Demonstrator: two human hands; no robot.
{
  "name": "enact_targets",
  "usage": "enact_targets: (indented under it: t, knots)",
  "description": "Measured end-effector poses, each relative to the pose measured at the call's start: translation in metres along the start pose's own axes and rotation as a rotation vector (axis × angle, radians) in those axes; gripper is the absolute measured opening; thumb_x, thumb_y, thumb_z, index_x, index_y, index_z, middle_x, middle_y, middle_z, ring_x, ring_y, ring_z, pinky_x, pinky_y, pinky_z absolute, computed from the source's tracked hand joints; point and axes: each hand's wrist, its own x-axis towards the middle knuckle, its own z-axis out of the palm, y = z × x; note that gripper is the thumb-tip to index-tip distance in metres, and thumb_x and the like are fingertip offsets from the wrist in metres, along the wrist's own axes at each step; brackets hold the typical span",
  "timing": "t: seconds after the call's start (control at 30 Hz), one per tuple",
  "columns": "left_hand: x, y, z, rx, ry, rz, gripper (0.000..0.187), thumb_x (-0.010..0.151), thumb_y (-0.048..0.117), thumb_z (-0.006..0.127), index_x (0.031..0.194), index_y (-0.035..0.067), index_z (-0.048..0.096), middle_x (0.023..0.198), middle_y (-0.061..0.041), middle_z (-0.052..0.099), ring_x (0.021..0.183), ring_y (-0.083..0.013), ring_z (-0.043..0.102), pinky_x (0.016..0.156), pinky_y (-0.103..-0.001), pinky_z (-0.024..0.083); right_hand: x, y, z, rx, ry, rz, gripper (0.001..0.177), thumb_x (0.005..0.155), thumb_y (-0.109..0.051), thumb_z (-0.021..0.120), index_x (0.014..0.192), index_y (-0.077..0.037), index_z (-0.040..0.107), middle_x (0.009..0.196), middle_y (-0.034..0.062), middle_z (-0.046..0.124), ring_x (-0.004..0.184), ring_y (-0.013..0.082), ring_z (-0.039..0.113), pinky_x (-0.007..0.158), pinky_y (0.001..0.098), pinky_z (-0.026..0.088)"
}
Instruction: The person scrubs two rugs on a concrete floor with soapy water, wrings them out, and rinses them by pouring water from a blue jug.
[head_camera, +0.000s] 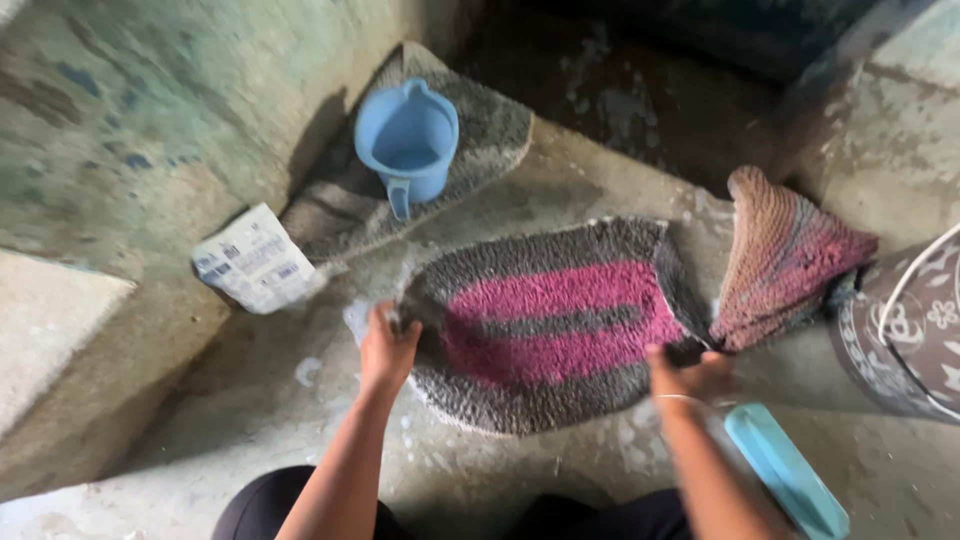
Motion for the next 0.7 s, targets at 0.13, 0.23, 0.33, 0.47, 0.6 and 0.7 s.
enact_targets:
  t: [0.13,0.23,0.33,0.47,0.6,0.7]
  knots:
    - [-0.019,0.069,-0.007,0.296,0.131,0.399,0.082,0.080,0.029,0.077,0.148,0.002,0.042,0.145,-0.024,0.051,0.135,-0.0401,0.049,0.114,-0.052,0.040,-0.088,-0.056,0.022,0.687,-0.656,0.835,0.075,0.070,-0.036,0.087,0.126,-0.002,0.050,0.116,0.0181,0.062,0.104,0.0357,0.060,0.088,0.0535,0.052]
    - [-0.002,0.126,0.010,0.550,-0.272,0.248,0.095,0.088,0.046,0.068,0.159,0.008,0.018,0.166,-0.012,0.020,0.153,-0.0320,0.013,0.116,-0.067,0.012,-0.096,-0.077,0.015,1.073,-0.715,1.312,0.052,0.073,-0.018,0.080,0.117,-0.003,0.057,0.106,0.0137,0.066,0.093,0.0315,0.063,0.081,0.0508,0.055]
    - [0.020,0.161,0.026,0.767,-0.427,0.317,0.096,0.092,0.054,0.064,0.161,0.011,0.012,0.171,-0.010,0.012,0.158,-0.0301,0.003,0.120,-0.070,0.004,-0.068,-0.106,-0.025,1.414,-0.763,1.416,0.031,0.074,-0.001,0.067,0.105,0.000,0.061,0.096,0.0135,0.071,0.088,0.0331,0.070,0.079,0.0525,0.062]
    - [0.039,0.175,0.069,0.580,-0.531,0.358,0.110,0.087,0.057,0.067,0.165,0.011,0.005,0.168,-0.013,0.018,0.153,-0.0325,0.013,0.121,-0.065,0.010,-0.087,-0.125,-0.100,1.433,-0.797,1.419,0.036,0.078,-0.005,0.068,0.112,0.003,0.066,0.107,0.0178,0.074,0.099,0.0349,0.071,0.093,0.0494,0.058]
    - [0.032,0.175,0.108,0.698,-0.439,0.402,0.092,0.083,0.059,0.071,0.158,0.019,0.035,0.160,-0.014,0.035,0.150,-0.0353,0.027,0.120,-0.058,0.023,-0.095,-0.132,-0.123,1.486,-0.869,1.395,0.041,0.077,-0.007,0.074,0.118,-0.001,0.066,0.112,0.0164,0.072,0.100,0.0322,0.072,0.095,0.0475,0.056]
    - [0.035,0.169,0.119,0.677,-0.457,0.417,0.059,0.084,0.046,0.070,0.140,0.028,0.064,0.150,-0.010,0.053,0.146,-0.0331,0.039,0.118,-0.056,0.030,-0.092,-0.135,-0.140,1.583,-0.827,1.184,0.043,0.072,-0.002,0.073,0.115,-0.005,0.068,0.110,0.0107,0.076,0.101,0.0267,0.073,0.097,0.0460,0.055]
